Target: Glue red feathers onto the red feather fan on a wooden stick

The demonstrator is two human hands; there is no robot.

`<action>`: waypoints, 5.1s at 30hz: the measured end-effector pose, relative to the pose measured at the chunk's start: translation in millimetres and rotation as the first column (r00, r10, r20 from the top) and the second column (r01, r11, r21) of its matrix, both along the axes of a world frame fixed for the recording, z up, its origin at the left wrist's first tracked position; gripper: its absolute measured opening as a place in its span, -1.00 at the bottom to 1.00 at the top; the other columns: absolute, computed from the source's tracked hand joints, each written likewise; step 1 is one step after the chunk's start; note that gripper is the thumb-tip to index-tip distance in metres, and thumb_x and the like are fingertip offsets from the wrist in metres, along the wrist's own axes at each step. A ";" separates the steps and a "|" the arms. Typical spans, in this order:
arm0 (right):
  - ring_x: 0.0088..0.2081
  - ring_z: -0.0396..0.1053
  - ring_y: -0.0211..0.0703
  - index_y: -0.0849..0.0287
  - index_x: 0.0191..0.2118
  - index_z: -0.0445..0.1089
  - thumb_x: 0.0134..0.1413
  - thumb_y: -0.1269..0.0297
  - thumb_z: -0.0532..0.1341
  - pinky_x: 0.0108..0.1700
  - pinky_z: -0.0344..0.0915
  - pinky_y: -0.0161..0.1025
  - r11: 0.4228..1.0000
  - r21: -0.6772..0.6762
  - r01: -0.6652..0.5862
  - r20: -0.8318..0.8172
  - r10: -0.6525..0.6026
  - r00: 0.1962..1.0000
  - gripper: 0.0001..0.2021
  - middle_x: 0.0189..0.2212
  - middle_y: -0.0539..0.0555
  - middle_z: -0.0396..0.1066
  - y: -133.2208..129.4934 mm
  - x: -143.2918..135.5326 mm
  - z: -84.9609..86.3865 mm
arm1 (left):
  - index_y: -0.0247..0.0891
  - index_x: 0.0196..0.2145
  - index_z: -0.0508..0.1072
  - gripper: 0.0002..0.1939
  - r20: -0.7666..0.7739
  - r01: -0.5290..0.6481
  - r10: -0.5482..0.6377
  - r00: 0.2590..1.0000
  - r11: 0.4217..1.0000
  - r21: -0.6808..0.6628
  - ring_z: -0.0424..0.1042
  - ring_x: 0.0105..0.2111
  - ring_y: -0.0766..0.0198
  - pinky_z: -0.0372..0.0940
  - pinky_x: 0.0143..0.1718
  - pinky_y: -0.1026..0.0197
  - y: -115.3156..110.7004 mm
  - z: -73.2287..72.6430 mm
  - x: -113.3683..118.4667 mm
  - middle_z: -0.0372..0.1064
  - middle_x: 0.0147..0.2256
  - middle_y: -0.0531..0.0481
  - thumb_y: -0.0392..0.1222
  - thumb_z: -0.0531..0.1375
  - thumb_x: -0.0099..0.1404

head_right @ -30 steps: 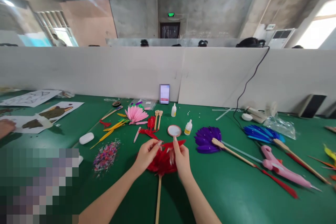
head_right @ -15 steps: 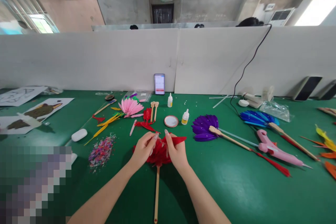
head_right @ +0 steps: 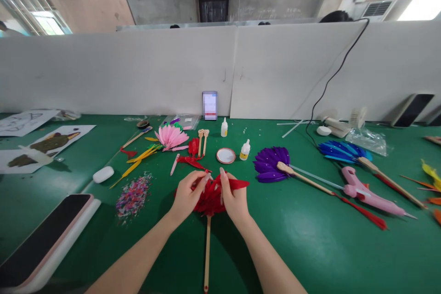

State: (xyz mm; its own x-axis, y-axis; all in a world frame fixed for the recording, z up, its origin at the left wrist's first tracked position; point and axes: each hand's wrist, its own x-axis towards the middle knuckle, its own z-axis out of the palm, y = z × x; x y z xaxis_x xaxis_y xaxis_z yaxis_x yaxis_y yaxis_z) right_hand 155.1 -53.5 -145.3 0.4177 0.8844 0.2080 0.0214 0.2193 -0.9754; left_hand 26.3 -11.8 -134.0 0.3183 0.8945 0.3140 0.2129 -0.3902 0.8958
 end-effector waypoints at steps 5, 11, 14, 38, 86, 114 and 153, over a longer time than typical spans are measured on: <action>-0.79 0.09 -0.38 0.13 -0.58 0.18 0.15 -0.05 0.17 -0.75 0.07 -0.40 1.000 -0.019 0.018 -0.078 -0.020 0.997 -0.58 -0.79 -0.17 0.12 1.6 2.6 5.1 | -0.27 -0.43 0.43 -0.78 0.005 -0.023 0.023 1.000 0.999 -0.038 0.25 -0.59 0.36 0.15 -0.52 0.34 0.8 -0.1 -0.6 0.27 -0.60 0.12 -0.10 0.16 0.29; -0.80 0.05 -0.41 0.15 -0.37 0.33 0.13 -0.13 0.13 -0.76 0.11 -0.43 0.999 0.001 0.047 -0.151 -0.046 0.988 -0.61 -0.75 -0.22 0.07 6.6 8.7 11.7 | -0.24 -0.38 0.34 -0.77 0.043 -0.069 0.074 0.996 0.993 -0.091 0.22 -0.66 0.39 0.13 -0.60 0.37 6.0 -1.4 -3.7 0.19 -0.64 0.17 -0.05 0.09 0.34; -0.77 0.13 -0.39 0.15 -0.38 0.34 0.08 -0.10 0.20 -0.71 0.16 -0.41 1.000 -0.007 0.010 -0.162 -0.011 0.987 -0.63 -0.75 -0.19 0.16 8.3 9.0 10.9 | -0.24 -0.40 0.36 -0.78 0.011 -0.009 0.010 1.000 0.996 -0.084 0.24 -0.67 0.40 0.14 -0.58 0.37 2.8 -0.2 -3.5 0.21 -0.66 0.18 -0.08 0.10 0.33; -0.74 0.19 -0.27 0.18 -0.60 0.35 0.15 0.00 0.15 -0.64 0.13 -0.30 0.990 -0.064 0.129 0.252 -0.109 0.962 -0.58 -0.80 -0.05 0.23 8.2 29.6 8.4 | -0.24 -0.08 0.31 -0.76 -0.018 -0.083 0.083 0.996 0.996 -0.036 0.19 -0.68 0.39 0.10 -0.59 0.37 8.8 -3.6 -5.9 0.11 -0.66 0.22 -0.14 -0.04 0.41; -0.66 0.10 -0.28 0.11 -0.66 0.17 0.21 0.19 0.08 -0.56 -0.03 -0.27 0.952 0.176 0.252 0.753 -0.295 0.588 -0.59 -0.71 -0.02 0.19 6.0 45.2 2.1 | -0.23 0.00 0.32 -0.72 -0.105 -0.028 0.033 0.994 0.998 0.050 0.20 -0.67 0.38 0.12 -0.55 0.36 6.1 -6.3 -6.8 0.15 -0.65 0.20 -0.25 -0.05 0.39; -0.69 0.21 -0.27 0.17 -0.59 0.30 0.26 0.21 0.03 -0.56 0.09 -0.32 0.899 0.177 0.401 0.707 -0.399 0.584 -0.61 -0.72 -0.02 0.28 9.0 53.0 -2.4 | -0.23 -0.02 0.33 -0.73 -0.095 -0.031 0.038 0.995 0.997 0.072 0.22 -0.67 0.42 0.14 -0.56 0.38 3.9 -4.9 -6.3 0.16 -0.64 0.21 -0.28 -0.04 0.38; -0.71 0.15 -0.29 0.06 0.11 0.14 0.12 0.10 0.21 -0.68 0.08 -0.35 0.945 -0.137 -0.296 0.008 0.300 0.954 -0.53 -0.67 -0.18 0.25 1.8 10.9 5.0 | -0.27 -0.49 0.37 -0.73 -0.040 0.398 -0.433 0.900 0.857 -0.328 0.19 -0.59 0.40 0.08 -0.56 0.34 6.0 13.2 -8.9 0.23 -0.58 0.14 -0.04 0.20 0.25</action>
State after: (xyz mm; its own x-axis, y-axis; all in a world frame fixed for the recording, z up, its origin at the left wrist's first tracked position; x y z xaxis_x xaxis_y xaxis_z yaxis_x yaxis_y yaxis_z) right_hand 166.0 -51.7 -140.3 0.1261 0.9881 0.0879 0.0031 0.0882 -0.9961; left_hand 17.4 -5.8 -120.8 0.6979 0.7161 -0.0093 0.1942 -0.1767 0.9649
